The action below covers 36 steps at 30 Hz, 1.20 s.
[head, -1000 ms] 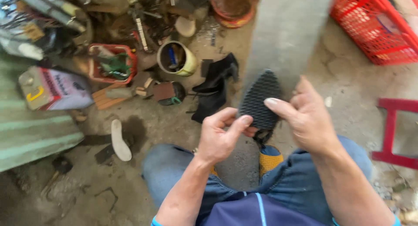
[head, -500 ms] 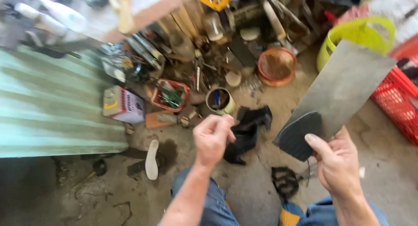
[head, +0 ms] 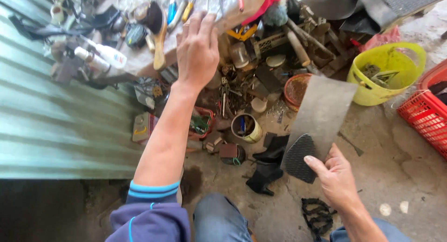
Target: The person traces a shoe sole template onto a piece of material and then cuts it out using scissors.
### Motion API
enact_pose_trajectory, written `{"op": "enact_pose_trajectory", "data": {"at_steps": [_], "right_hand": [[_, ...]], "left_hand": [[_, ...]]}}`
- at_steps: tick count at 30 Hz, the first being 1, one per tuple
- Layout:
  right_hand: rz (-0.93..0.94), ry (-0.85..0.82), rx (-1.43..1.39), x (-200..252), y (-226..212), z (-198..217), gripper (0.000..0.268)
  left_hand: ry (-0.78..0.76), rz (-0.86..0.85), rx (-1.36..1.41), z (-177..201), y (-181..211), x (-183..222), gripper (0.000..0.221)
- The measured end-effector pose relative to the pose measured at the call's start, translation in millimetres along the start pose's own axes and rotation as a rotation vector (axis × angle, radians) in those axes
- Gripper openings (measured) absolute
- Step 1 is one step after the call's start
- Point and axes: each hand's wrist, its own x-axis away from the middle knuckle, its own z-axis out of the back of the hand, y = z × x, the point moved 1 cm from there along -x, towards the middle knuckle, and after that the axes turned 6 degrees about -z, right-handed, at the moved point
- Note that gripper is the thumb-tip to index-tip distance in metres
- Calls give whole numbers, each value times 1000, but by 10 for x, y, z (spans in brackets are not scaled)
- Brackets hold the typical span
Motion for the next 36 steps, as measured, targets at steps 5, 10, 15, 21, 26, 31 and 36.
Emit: {"op": "enact_pose_trajectory", "data": {"at_steps": [5, 10, 15, 21, 26, 31, 36], "right_hand": [[-95, -23, -111, -84, 30, -1, 52], [-168, -66, -224, -146, 1, 68, 53], [-253, -40, -197, -172, -113, 111, 57], [-104, -117, -282, -264, 151, 171, 42], [-248, -107, -343, -149, -151, 183, 51], [-322, -97, -419, -138, -118, 167, 49], [-285, -152, -475, -95, -76, 195, 49]], "left_hand": [[-430, 252, -2, -131, -29, -372, 76], [-507, 189, -93, -153, -104, -253, 104], [-308, 20, -119, -36, -206, -120, 86], [-577, 82, -254, 72, -184, -218, 81], [-352, -145, -378, 48, -385, -41, 58], [-261, -233, -575, 68, -567, 41, 32], [-194, -205, -459, 69, -668, 41, 10]]}}
